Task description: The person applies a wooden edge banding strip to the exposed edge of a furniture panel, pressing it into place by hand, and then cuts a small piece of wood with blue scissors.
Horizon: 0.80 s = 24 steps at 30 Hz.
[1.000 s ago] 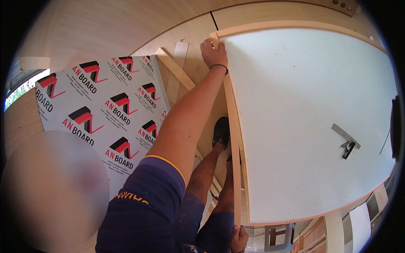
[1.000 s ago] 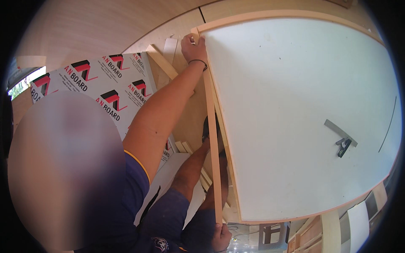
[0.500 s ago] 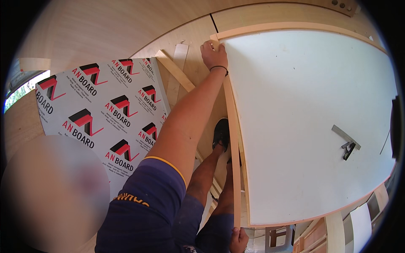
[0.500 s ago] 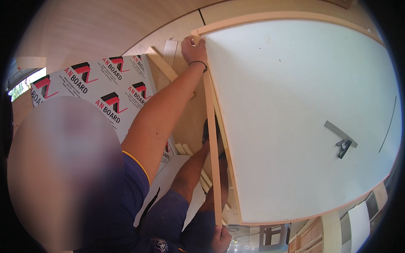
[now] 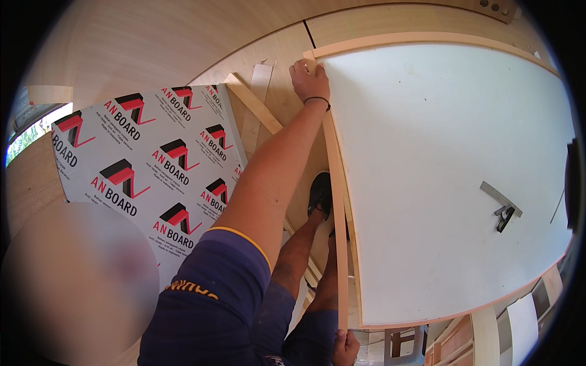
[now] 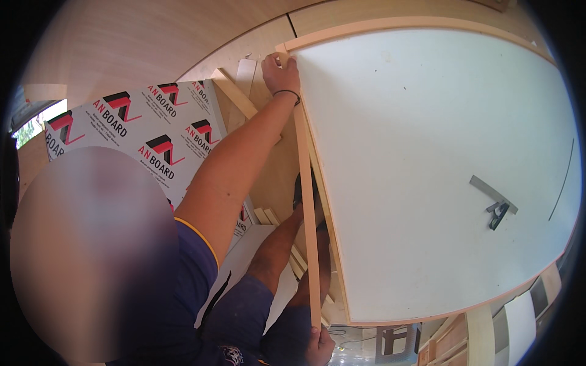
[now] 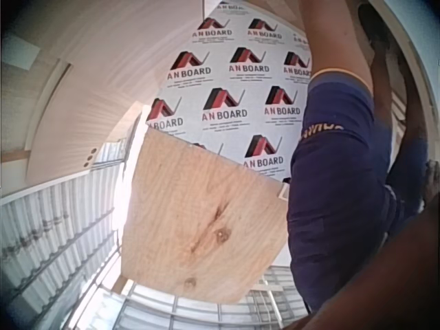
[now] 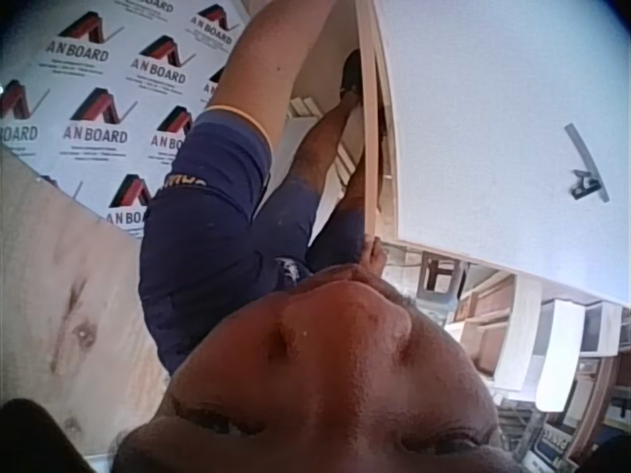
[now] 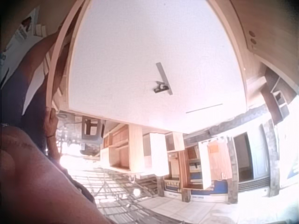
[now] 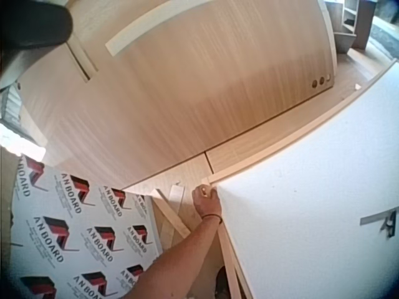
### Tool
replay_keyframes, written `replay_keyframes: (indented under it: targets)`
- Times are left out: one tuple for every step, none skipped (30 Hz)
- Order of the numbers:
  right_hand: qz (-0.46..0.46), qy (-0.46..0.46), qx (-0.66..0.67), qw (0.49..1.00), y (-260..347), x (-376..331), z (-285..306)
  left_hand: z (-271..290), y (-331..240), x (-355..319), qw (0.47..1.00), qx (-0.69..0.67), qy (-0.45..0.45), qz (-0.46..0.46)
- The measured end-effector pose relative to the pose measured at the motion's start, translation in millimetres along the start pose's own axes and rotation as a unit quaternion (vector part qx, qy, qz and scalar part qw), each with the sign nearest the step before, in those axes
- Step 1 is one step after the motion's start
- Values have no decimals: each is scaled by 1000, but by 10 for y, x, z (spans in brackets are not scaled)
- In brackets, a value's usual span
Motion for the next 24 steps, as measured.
replay_keyframes:
  targets:
    - [3,-2,2,1000,7,-1,2,-2,-2,-3,1000,0,0,0]
    - [1,3,1,1000,6,-1,5,-4,-3,-6,1000,-1,0,0]
    - [-1,7,1,1000,5,-2,7,-5,-16,-9,1000,0,0,2]
    - [-2,11,0,1000,3,-3,8,-3,-33,-13,1000,0,1,4]
    - [-6,15,-6,1000,-2,-3,9,-5,-42,-17,1000,0,1,6]
    - [-8,20,-12,1000,-8,-2,16,-6,-42,-19,1000,-4,1,3]
    - [-11,24,-19,999,-13,-2,19,-8,-41,-21,1000,-7,0,1]
    - [-8,22,-19,1000,-11,0,20,-9,-39,-21,1000,-10,-1,-2]
    - [-5,18,-20,1000,-9,2,18,-11,-32,-19,1000,-10,-1,-3]
    - [-2,15,-20,1000,-8,3,15,-14,-25,-14,1000,-10,-1,-5]
    - [-1,11,-9,1000,-13,3,6,-18,-18,-11,1000,-10,-1,-6]
    - [0,7,2,1000,-19,-1,-4,-17,-21,-9,1000,-6,0,-10]
    - [2,4,13,1000,-26,-5,-12,-17,-27,-7,1000,-2,1,-14]
    - [-2,4,12,1000,-34,-11,-15,-16,-33,-4,1000,1,2,-18]
    - [-5,4,12,1000,-46,-14,-24,-20,-30,-4,1000,1,-1,-19]
    - [-9,5,12,1000,-55,-15,-29,-28,-27,-5,1000,1,-3,-19]
    - [-13,11,10,1000,-57,-12,-29,-32,-27,-8,1000,1,-5,-20]
    - [-17,17,8,1000,-47,-15,-24,-32,-44,-13,1000,1,-4,-19]
    - [-21,24,7,999,-34,-19,-19,-30,-67,-16,1000,1,-4,-18]
    - [-19,23,10,1000,-12,-24,-17,-26,-79,-18,1000,2,-3,-18]
    - [-16,22,11,1000,15,-29,-5,-30,-68,-14,1000,6,-9,-22]
    - [-12,21,13,1000,28,-32,1,-38,-48,-3,1000,10,-15,-26]
    - [-10,18,13,1000,13,-34,-1,-39,-37,4,999,14,-20,-30]
    - [-8,14,14,1000,-11,-35,-10,-38,-47,0,999,13,-18,-27]
Point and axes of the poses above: each hand's wrist, its own x-axis towards the middle knuckle, its own z-axis out of the back of the hand, y = z × x, the point moved 1 cm from there along x, towards the middle knuckle, and after that the axes turned 7 degrees about -x, right-handed, at the moved point
